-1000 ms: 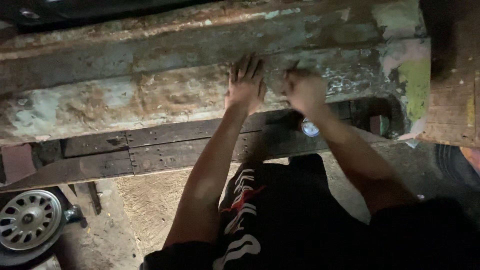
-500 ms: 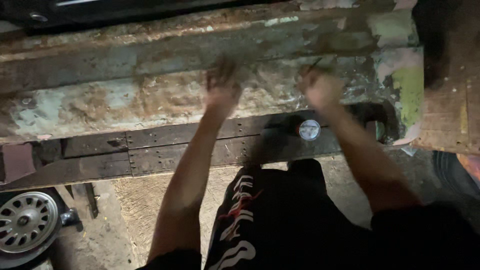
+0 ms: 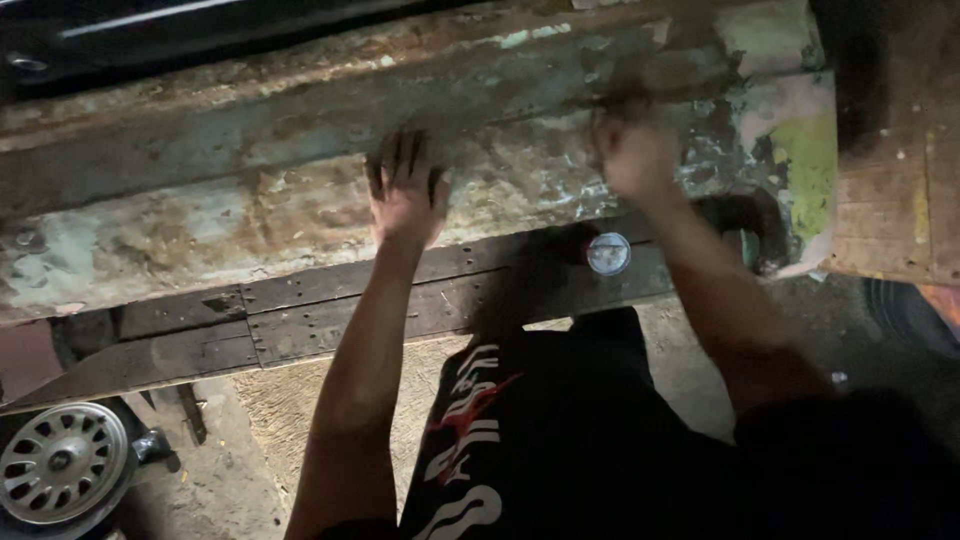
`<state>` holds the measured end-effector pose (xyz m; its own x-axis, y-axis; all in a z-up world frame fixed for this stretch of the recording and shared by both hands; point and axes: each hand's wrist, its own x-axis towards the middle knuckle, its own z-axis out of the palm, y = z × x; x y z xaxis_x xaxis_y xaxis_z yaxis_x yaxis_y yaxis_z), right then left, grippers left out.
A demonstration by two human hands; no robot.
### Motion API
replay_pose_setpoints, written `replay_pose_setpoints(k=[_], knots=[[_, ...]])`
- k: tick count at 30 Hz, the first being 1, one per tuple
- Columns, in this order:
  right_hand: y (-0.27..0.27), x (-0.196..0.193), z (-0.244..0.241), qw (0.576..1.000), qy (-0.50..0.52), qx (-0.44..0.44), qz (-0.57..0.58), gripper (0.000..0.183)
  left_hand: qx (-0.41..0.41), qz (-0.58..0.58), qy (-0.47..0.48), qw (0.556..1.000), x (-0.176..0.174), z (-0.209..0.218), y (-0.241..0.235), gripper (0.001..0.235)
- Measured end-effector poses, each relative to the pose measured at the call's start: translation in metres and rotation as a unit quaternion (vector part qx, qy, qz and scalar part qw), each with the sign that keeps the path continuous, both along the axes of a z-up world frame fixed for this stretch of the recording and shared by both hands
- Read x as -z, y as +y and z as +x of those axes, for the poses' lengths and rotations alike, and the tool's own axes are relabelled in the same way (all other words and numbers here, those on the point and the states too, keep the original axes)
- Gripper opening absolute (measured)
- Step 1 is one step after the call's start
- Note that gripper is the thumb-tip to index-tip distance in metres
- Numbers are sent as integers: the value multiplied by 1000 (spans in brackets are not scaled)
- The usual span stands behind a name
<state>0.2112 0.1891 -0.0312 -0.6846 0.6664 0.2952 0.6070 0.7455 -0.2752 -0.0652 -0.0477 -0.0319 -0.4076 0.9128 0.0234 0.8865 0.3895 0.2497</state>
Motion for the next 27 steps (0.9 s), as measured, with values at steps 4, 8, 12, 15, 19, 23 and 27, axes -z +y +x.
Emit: replay_pose_setpoints(k=[4,8,12,15,19,23,27], knots=[[36,-9,-3,982,-66,123,-124,49,-3,-8,-10,1000,-2,3,1,69],[-7,-4,-3,995,-22,62,-71,30,-9,11,-1,1000,-6,1,0,71],[-29,10,21,997,78,-10,-24,21,-4,38,-8,999,2,4,0,66],[18,11,24,997,-4,73,-13,36,4,44,11,999,3,0,-3,65],[51,4,14,987,-73,132,-64,36,4,39,13,999,3,-1,-1,65],[-13,7,9,995,33,86,44,30,7,39,-6,999,7,1,-3,60],[-30,5,16,999,3,25,36,36,-2,31,-18,999,4,-1,-1,60]])
